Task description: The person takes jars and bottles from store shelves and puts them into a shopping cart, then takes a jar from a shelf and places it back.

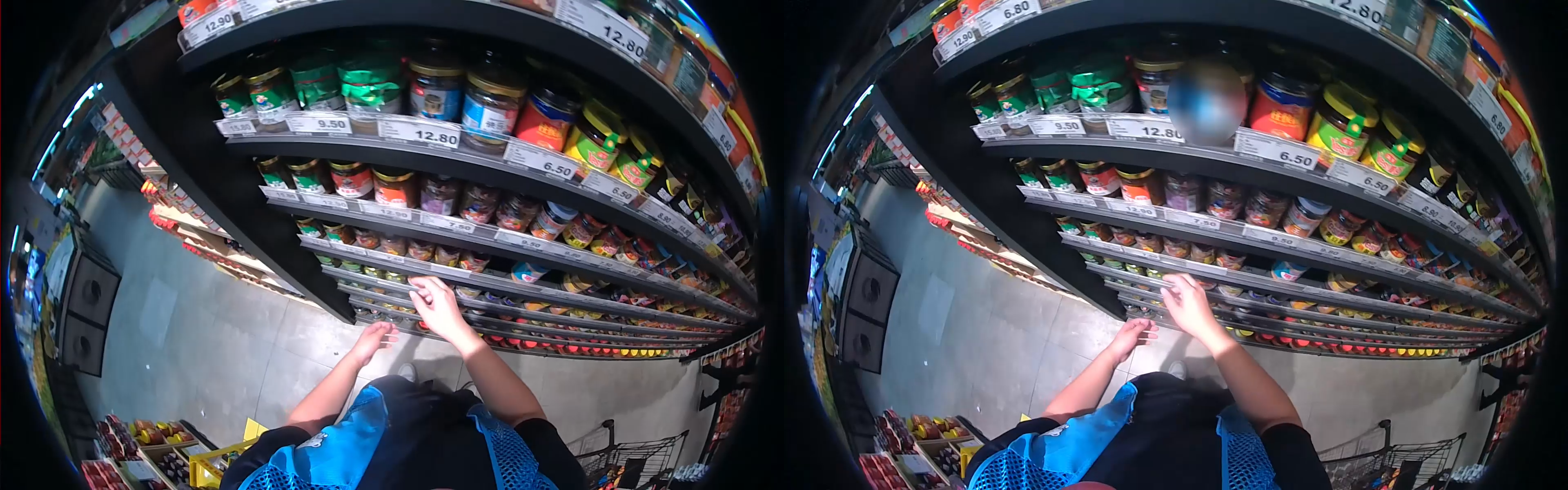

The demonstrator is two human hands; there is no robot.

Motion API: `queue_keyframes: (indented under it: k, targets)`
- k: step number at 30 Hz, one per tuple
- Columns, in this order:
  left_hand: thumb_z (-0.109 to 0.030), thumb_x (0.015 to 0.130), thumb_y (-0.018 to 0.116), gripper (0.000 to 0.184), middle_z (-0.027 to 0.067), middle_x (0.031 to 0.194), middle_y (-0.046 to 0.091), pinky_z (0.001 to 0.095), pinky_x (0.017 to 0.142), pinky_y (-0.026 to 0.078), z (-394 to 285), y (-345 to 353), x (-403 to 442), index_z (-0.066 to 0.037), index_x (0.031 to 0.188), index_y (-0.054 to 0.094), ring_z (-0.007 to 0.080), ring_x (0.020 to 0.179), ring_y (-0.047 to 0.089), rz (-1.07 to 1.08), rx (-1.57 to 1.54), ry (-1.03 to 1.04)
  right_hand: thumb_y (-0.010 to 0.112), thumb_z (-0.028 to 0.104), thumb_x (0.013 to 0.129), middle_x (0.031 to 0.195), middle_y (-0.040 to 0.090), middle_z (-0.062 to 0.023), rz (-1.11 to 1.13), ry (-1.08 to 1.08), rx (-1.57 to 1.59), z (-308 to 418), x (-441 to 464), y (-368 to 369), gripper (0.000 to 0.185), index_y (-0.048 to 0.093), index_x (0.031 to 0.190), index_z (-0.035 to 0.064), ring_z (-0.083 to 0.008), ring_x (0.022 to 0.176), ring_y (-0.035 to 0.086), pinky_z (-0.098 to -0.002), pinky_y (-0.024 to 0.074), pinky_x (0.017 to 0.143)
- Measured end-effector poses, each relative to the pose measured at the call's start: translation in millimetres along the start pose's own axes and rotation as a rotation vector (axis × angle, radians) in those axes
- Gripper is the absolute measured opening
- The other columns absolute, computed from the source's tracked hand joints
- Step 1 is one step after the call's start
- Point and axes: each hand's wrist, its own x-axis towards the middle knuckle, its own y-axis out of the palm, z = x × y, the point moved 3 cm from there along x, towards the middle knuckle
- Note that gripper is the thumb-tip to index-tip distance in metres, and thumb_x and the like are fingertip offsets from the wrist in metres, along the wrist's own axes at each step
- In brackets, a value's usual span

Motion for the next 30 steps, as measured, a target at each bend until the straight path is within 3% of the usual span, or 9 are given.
queue_keyframes:
  k: [2,4,7,10,14,20,21,25,30]
  targets:
    - [-0.031,0.1,0.052,0.03,0.0073,0.113,0.067,0.0337,0.084,0.05,-15,7,-9,-0.008,0.117,0.059,0.0186,0.1,0.064,0.026,-0.002,0.008,0.067,0.008,0.086,0.117,0.059,-0.0128,-0.027,-0.15,-0.075,11,26,10,0.032,0.061,0.117,0.003,-0.0175,0.085,0.065,-0.0254,0.0511,0.062]
    - [-0.03,0.1,0.052,0.03,0.0077,0.114,0.066,0.0334,0.084,0.05,-25,6,-11,-0.007,0.117,0.059,0.0188,0.1,0.064,0.024,-0.027,0.031,0.068,0.01,0.085,0.124,0.054,-0.0166,-0.017,-0.105,-0.157,23,46,22,0.039,0.057,0.122,0.0022,-0.0251,0.096,0.065,-0.0314,0.0539,0.072]
    - [-0.031,0.1,0.053,0.032,0.0101,0.115,0.066,0.034,0.085,0.05,-43,-6,-11,-0.005,0.119,0.058,0.02,0.1,0.064,0.034,-0.139,0.093,0.066,0.016,0.085,0.125,0.05,-0.0209,-0.055,-0.246,-0.338,36,69,41,0.048,0.05,0.128,0.0031,-0.0391,0.103,0.06,-0.0442,0.0515,0.089]
    - [-0.031,0.1,0.053,0.034,0.0127,0.115,0.066,0.0344,0.084,0.051,-68,-10,-13,-0.003,0.12,0.057,0.0213,0.098,0.065,0.046,-0.245,0.161,0.065,0.017,0.086,0.126,0.051,-0.0216,0.072,-0.119,-0.307,50,87,60,0.052,0.047,0.132,0.0031,-0.0423,0.112,0.055,-0.0468,0.0478,0.094]
    - [-0.03,0.101,0.052,0.035,0.0139,0.115,0.066,0.0333,0.084,0.052,-89,-14,-8,-0.001,0.12,0.056,0.0214,0.098,0.066,0.095,-0.36,0.235,0.065,0.017,0.084,0.121,0.055,-0.022,0.02,-0.271,-0.479,58,113,93,0.051,0.048,0.13,0.0043,-0.0406,0.107,0.059,-0.0475,0.05,0.09]
    - [-0.029,0.102,0.05,0.036,0.0142,0.116,0.065,0.032,0.084,0.053,-116,-4,-16,0.001,0.122,0.054,0.0212,0.1,0.066,0.141,-0.397,0.277,0.065,0.017,0.082,0.104,0.065,-0.0216,0.165,-0.225,-0.685,57,154,132,0.044,0.055,0.121,-0.0008,-0.0388,0.095,0.066,-0.0474,0.0547,0.082]
    - [-0.029,0.102,0.05,0.036,0.0142,0.116,0.065,0.0319,0.084,0.053,-118,-5,-17,0.001,0.122,0.054,0.0212,0.1,0.066,0.136,-0.393,0.273,0.064,0.024,0.086,0.096,0.065,-0.0249,0.151,-0.284,-0.613,55,158,135,0.035,0.06,0.107,-0.0038,-0.0393,0.09,0.065,-0.0484,0.0528,0.08]
    - [-0.032,0.1,0.053,0.039,0.0146,0.118,0.064,0.0336,0.085,0.052,-110,-19,-20,0.0,0.123,0.053,0.0218,0.101,0.065,0.113,-0.367,0.274,0.061,0.029,0.089,0.093,0.065,-0.0253,0.258,-0.159,-0.614,37,171,150,0.034,0.064,0.095,-0.0043,-0.0401,0.088,0.066,-0.0485,0.0531,0.078]
    - [-0.031,0.101,0.052,0.038,0.0142,0.119,0.063,0.0344,0.085,0.052,-102,-33,-30,0.0,0.123,0.053,0.022,0.1,0.065,0.042,-0.368,0.261,0.06,0.037,0.09,0.112,0.062,-0.0263,0.231,-0.126,-0.678,35,181,158,0.045,0.062,0.112,-0.0024,-0.042,0.106,0.06,-0.0489,0.0483,0.091]
